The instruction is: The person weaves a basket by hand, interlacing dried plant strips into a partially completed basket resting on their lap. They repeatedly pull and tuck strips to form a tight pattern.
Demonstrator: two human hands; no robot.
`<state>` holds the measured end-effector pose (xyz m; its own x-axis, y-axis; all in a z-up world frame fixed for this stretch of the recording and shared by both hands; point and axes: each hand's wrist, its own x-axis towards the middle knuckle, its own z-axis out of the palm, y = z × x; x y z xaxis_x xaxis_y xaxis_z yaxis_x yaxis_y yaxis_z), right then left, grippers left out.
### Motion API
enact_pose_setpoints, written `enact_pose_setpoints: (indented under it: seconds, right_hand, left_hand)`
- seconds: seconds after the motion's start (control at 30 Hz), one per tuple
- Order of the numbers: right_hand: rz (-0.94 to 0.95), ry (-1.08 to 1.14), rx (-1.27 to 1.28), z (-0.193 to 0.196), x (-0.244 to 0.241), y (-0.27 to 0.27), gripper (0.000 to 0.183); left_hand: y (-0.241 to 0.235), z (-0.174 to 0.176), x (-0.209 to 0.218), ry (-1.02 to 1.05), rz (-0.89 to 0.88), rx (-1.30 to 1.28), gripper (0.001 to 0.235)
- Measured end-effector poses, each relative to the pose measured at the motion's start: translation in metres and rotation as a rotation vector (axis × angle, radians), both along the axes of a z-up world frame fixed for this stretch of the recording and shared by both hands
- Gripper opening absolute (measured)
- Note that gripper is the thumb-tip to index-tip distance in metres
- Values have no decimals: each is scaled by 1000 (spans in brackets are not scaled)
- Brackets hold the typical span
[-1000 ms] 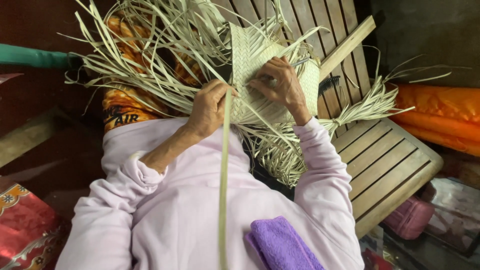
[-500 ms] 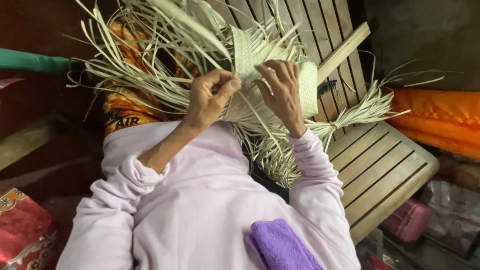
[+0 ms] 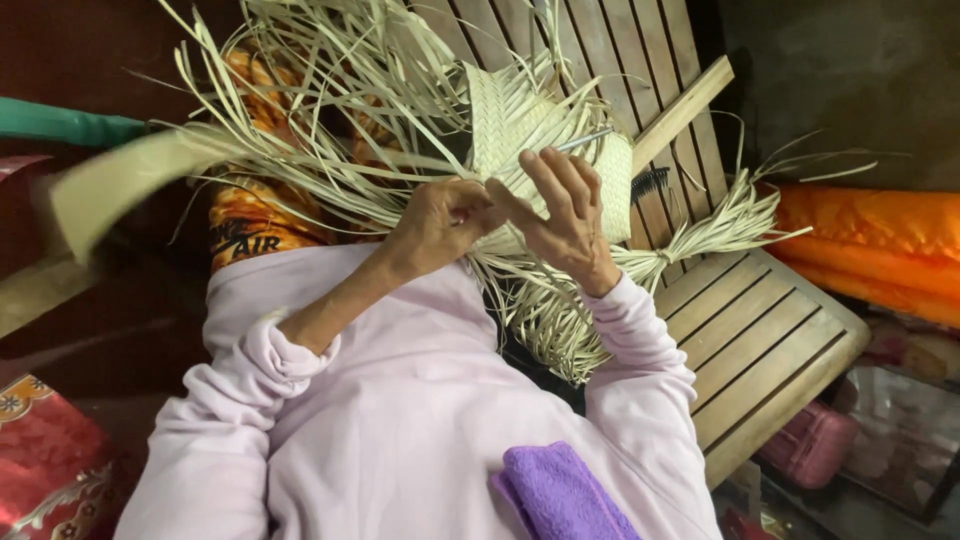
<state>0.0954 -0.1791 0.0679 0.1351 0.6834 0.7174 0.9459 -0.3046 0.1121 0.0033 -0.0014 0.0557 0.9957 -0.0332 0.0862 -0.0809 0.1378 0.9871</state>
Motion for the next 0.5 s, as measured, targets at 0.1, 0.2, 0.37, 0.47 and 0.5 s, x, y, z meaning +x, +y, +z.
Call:
enact_pose_setpoints:
  seconds: [0.1,0.2,0.37,0.47,0.5]
  right_hand:
    - [16,-29,76,-18,-6,-18,22]
    - [14,-42,-39,-3,-8,-5,5]
    - [-29,88,-83,-5,15,-22,8]
    - [-114,247,-77,3,40,-44,16]
    - [-157,355,-48,5,50,-55,21]
  left_hand:
    - [-4,-16,-5,67,-31,-67,16]
    - [5,1,-3,36,-56,-62,16]
    - [1,-15,-4,69,-84,-145,13]
    - [8,-25,-5,119,-113,-232,11]
    - [10,-29,-5,134,-110,-260,9]
